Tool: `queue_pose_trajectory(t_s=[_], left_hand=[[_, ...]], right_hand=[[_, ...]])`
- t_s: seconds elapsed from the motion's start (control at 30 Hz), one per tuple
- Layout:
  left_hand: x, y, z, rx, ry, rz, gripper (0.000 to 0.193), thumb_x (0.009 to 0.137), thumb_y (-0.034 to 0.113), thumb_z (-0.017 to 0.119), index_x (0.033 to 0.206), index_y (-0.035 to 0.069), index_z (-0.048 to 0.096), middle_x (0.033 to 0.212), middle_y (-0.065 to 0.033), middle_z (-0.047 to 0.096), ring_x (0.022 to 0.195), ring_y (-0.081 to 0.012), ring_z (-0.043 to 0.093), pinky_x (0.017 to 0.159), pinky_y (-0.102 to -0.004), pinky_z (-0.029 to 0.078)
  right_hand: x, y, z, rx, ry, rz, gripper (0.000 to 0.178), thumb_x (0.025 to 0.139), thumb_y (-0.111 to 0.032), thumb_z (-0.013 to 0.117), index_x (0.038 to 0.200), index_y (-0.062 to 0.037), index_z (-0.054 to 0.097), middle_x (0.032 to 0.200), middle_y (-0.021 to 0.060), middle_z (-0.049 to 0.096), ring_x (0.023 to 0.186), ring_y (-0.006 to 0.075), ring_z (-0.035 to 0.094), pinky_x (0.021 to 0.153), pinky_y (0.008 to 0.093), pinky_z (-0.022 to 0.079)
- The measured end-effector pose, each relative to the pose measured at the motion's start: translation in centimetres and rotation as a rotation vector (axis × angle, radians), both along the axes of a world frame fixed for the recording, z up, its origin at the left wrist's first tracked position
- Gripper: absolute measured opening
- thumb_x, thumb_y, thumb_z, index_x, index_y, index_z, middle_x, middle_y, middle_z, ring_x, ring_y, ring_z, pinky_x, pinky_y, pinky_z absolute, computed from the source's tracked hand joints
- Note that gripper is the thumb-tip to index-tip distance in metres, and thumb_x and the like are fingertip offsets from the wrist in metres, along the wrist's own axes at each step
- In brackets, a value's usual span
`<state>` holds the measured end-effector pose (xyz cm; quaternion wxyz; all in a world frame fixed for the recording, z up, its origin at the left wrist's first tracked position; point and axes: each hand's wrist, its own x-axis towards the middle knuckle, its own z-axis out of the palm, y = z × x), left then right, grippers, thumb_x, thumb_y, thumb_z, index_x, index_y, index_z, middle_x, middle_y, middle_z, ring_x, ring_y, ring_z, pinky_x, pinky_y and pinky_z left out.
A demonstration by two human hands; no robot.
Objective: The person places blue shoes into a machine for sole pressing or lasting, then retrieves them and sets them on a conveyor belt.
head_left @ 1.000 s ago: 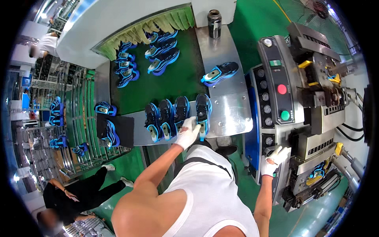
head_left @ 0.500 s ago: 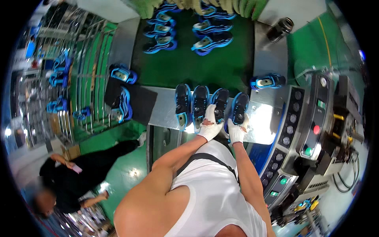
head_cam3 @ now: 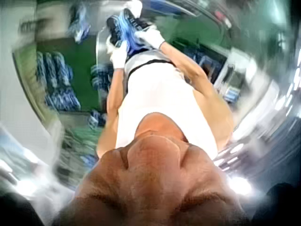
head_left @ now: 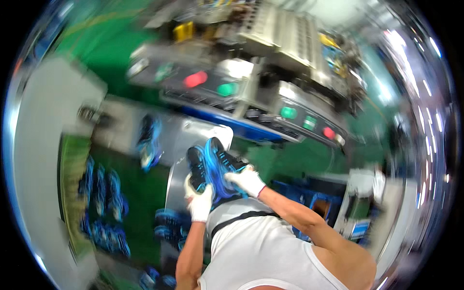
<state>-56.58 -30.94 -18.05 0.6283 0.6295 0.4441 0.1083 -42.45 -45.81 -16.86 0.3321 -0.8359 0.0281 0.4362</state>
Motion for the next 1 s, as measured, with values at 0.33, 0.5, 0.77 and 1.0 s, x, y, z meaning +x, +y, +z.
queue_pose_trajectory(t_s=[0.33,0.5,0.77,1.0], left_hand=[[11.5,-14.2,10.3,-0.009,-0.285,-0.933,0.078,0.081,0.0,0.073,0.151,0.002,0.039,0.135,-0.0164,0.059,0.119,-0.0239,0.061,0.105,-0.0378,0.047],[16.3,-27.2,15.9,-0.054,-0.414,-1.3,0.08,0.079,-0.004,0.075,0.151,0.001,0.042,0.133,-0.0145,0.063,0.119,-0.021,0.063,0.104,-0.0354,0.051],[20.8,-53.9,20.1,0.003,-0.853,-1.832,0.083,0.084,0.005,0.076,0.155,-0.003,0.033,0.135,-0.0243,0.061,0.124,-0.0289,0.064,0.105,-0.0376,0.051],[17.3,-77.3,10.4,0.23,-0.964,-1.852,0.065,0.096,0.023,0.063,0.149,-0.007,0.041,0.149,-0.0317,0.048,0.136,-0.0451,0.051,0.117,-0.0457,0.039]], right_hand=[[-4.9,-22.2,7.5,0.004,-0.407,-0.767,0.059,0.076,-0.053,0.086,0.084,0.0041,0.072,0.081,0.0126,0.069,0.068,0.014,0.063,0.057,0.0394,0.05],[-6.3,-33.5,11.9,0.464,-0.761,-1.467,0.026,0.089,-0.022,0.077,0.108,-0.0043,0.076,0.091,0.0095,0.073,0.074,0.0159,0.064,0.068,0.0388,0.052],[-14.4,-53.5,21.1,-0.6,-1.109,-2.003,0.047,0.083,-0.03,0.085,0.113,0.0035,0.072,0.108,0.0099,0.075,0.093,0.02,0.068,0.089,0.0373,0.053],[-21.9,-71.8,13.6,-1.17,-0.342,-1.771,0.076,0.075,-0.048,0.081,0.124,0.008,0.063,0.127,0.0296,0.067,0.117,0.0446,0.064,0.101,0.0493,0.05]])
